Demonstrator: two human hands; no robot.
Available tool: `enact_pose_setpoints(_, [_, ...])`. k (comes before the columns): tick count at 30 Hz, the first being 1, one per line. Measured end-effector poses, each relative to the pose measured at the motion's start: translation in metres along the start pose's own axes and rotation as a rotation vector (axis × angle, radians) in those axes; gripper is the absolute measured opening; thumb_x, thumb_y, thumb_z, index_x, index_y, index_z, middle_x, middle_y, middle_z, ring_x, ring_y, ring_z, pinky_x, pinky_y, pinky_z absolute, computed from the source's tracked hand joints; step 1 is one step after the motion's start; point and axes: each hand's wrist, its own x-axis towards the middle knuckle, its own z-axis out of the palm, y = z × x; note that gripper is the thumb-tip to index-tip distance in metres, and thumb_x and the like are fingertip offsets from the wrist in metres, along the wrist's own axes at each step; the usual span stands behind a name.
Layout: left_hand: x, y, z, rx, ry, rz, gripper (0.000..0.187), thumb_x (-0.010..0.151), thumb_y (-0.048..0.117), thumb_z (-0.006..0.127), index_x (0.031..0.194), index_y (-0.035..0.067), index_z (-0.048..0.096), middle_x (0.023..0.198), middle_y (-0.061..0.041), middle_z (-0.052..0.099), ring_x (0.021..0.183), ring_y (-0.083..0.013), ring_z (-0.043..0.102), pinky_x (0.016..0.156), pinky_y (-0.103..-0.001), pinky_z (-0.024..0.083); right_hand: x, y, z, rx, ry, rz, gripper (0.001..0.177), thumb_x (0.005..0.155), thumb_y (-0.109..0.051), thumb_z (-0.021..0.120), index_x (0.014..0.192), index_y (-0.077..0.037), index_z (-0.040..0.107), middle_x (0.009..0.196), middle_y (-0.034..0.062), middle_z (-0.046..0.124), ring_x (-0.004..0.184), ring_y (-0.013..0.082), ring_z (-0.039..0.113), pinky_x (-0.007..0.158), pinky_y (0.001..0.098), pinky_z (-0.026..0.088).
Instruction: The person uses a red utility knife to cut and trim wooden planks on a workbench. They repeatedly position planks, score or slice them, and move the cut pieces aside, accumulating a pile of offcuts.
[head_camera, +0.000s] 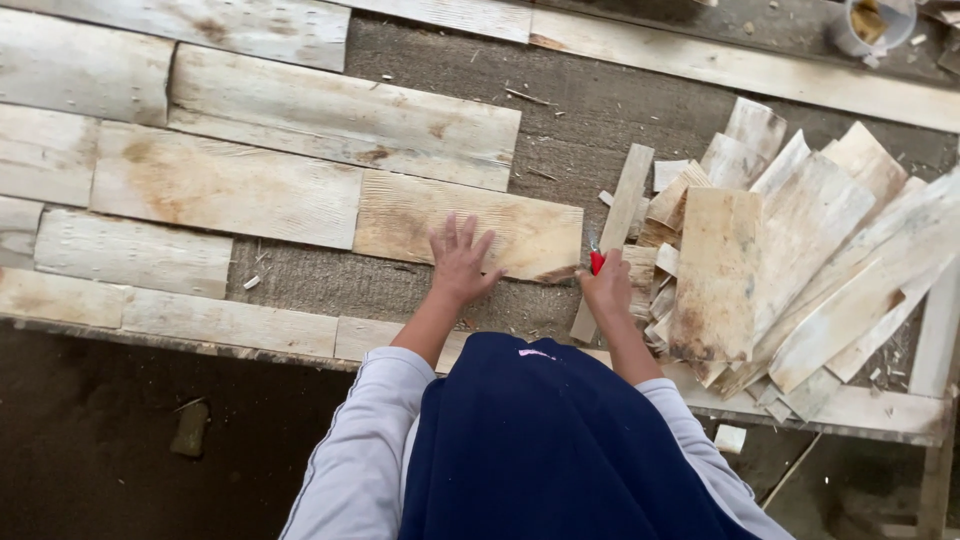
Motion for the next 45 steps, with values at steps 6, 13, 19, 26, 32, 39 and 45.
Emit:
enact_pose_setpoints(6, [0.009,0.037,0.040,0.008,0.374,0.169,0.050,0.083,0.036,0.071,0.129,0.018,0.067,0.138,-0.012,0.055,0.135,-0.0435,0.048,0.105,-0.057,0.042,-0.019,0.022,-0.008,-0.038,-0.009,0.081,0.064,0.083,-0.040,0.083,0.124,-0.009,0.044,0.124,0.0204,0.050,0.114,0.0477,0.063,0.092,0.0592,0.054])
enact_pose_setpoints(13, [-0.004,0.135,0.116,-0.330,0.142,0.307,0.018,0.089,0.032,0.057,0.100,0.022,0.067,0.087,-0.007,0.067,0.075,-0.0322,0.072,0.065,-0.045,0.059,-0.003,0.065,-0.006,-0.135,-0.029,0.092,0.037,0.094,-0.031,0.063,0.120,-0.011,0.046,0.113,0.0202,0.068,0.113,0.0423,0.068,0.096,0.0569,0.052])
enact_pose_setpoints(19, [0.004,0.176,0.183,-0.712,-0.371,-0.083,0.048,0.097,0.028,0.053,0.140,0.008,0.058,0.136,-0.020,0.060,0.134,-0.0365,0.055,0.114,-0.046,0.044,0.000,0.105,-0.002,-0.126,-0.125,-0.027,0.026,0.092,-0.035,0.057,0.110,-0.015,0.059,0.111,0.0151,0.072,0.115,0.0372,0.068,0.095,0.0543,0.054])
enact_pose_setpoints(26, [0.017,0.234,0.110,-0.849,-0.442,-0.225,0.059,0.102,0.024,0.053,0.159,0.011,0.040,0.157,-0.018,0.044,0.150,-0.0325,0.035,0.126,-0.046,0.028,-0.016,0.104,-0.051,-0.135,-0.165,0.023,0.033,0.092,-0.031,0.054,0.116,-0.009,0.057,0.110,0.0211,0.073,0.112,0.0420,0.069,0.096,0.0563,0.053])
enact_pose_setpoints(32, [0.011,0.245,0.134,-0.773,-0.462,-0.101,0.061,0.099,0.024,0.057,0.158,0.011,0.042,0.158,-0.019,0.044,0.152,-0.0309,0.033,0.126,-0.046,0.026,0.003,0.131,-0.060,-0.132,-0.092,0.079,0.038,0.091,-0.029,0.054,0.121,-0.005,0.058,0.110,0.0230,0.074,0.113,0.0424,0.069,0.095,0.0563,0.052])
enact_pose_setpoints(39, [0.017,0.234,0.126,-0.887,-0.547,-0.192,0.059,0.104,0.020,0.050,0.161,0.015,0.036,0.163,-0.014,0.038,0.155,-0.0263,0.027,0.126,-0.045,0.025,0.019,0.153,-0.060,-0.107,0.028,0.096,0.031,0.092,-0.030,0.054,0.115,-0.008,0.055,0.105,0.0216,0.073,0.108,0.0446,0.070,0.094,0.0551,0.051])
enact_pose_setpoints(45, [0.005,0.228,0.083,-0.857,-0.358,-0.097,0.058,0.097,0.005,0.050,0.153,-0.007,0.042,0.150,-0.034,0.049,0.145,-0.0441,0.041,0.124,-0.053,0.030,0.007,0.114,-0.005,-0.048,-0.089,-0.122,0.049,0.092,-0.058,0.048,0.111,-0.014,0.057,0.105,0.0236,0.072,0.108,0.0455,0.069,0.092,0.0580,0.053])
